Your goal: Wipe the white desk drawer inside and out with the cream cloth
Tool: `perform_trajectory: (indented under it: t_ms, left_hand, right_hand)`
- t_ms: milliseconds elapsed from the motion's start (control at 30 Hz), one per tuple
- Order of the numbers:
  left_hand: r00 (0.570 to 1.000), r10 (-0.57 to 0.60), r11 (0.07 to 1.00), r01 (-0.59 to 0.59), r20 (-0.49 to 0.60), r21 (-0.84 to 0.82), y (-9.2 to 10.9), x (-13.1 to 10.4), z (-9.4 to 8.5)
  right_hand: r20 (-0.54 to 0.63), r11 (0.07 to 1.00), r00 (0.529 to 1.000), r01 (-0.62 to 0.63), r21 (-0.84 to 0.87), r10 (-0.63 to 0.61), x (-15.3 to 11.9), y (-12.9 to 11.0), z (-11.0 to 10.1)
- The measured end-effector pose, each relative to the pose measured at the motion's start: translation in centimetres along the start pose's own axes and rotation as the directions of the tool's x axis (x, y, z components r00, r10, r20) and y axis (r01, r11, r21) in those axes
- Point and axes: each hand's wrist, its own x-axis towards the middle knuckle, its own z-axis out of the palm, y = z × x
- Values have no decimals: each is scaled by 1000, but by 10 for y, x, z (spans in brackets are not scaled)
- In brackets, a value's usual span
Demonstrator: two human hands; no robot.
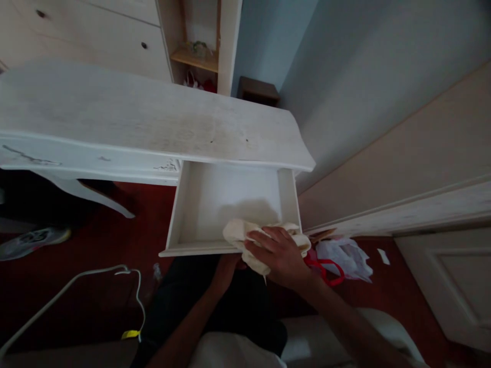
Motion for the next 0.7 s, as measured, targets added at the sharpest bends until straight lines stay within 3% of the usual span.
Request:
perform_trajectory:
  t_ms: [133,233,300,433,700]
  left_hand:
    - [998,56,998,-56,-6,4,-3,3,0]
    - [998,38,999,-38,-45,-3,-5,5,0]
    - [998,32,1000,-32,-45,1,-6,7,-2]
    - [1000,11,1000,-11,-27,0,-9,9,-5]
    - [994,-21,1000,20,-103,-10,-16,14,-5]
  right_hand:
    - [-27,994,996,-86,-64,85,-25,29,-5]
    - [-85,971,982,-183,-157,171,-24,56,1]
    - [-91,958,978,-205,-202,190,-15,75,9]
    - [-30,968,991,-132,-213,129,11,116,21]
    - [29,975,997,-59,-216,66,58,188,18]
